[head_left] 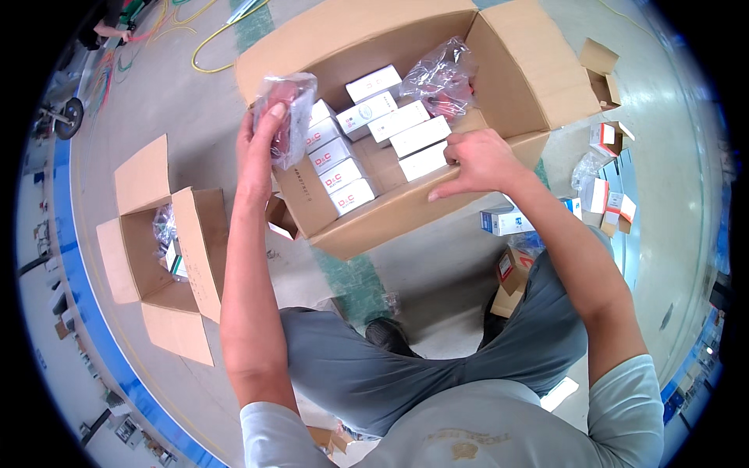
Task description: The person sits on the floor and sorts small boxes and plastic-wrapped items from a large cardboard box into smaller boxes or piles. They pick up items, inspect them, and place them into designated areas.
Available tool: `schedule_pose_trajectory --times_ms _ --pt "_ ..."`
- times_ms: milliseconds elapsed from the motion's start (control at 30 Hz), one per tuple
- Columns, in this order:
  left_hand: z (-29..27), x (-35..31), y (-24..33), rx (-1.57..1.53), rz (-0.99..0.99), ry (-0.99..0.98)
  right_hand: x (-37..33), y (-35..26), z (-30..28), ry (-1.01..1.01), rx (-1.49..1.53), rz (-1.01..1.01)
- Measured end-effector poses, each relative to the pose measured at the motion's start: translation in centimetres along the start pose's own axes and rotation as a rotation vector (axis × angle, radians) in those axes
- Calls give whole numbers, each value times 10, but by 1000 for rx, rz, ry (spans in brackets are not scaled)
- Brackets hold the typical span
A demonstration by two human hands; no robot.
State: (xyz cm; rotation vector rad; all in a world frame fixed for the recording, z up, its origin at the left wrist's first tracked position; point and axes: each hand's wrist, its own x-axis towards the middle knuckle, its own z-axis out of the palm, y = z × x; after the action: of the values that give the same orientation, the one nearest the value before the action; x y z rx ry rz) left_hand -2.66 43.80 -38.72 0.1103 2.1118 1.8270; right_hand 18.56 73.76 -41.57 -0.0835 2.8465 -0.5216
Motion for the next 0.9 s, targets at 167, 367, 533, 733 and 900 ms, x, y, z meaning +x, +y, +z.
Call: schedule_pose_trajectory --times_ms 167,367,533,733,900 --pt "-11 13 -20 -124 286 179 1 0 1 15 3 -10" --pt "0 16 -39 8 355 292 2 1 -1 -12 2 -11" --pt "2 20 -46 66 380 279 5 -2 -3 -40 25 16" --pt "-1 19 -45 166 377 255 5 -8 -9 -112 1 -6" --pt "2 19 -43 143 360 238 -9 -6 -1 -72 -18 -140"
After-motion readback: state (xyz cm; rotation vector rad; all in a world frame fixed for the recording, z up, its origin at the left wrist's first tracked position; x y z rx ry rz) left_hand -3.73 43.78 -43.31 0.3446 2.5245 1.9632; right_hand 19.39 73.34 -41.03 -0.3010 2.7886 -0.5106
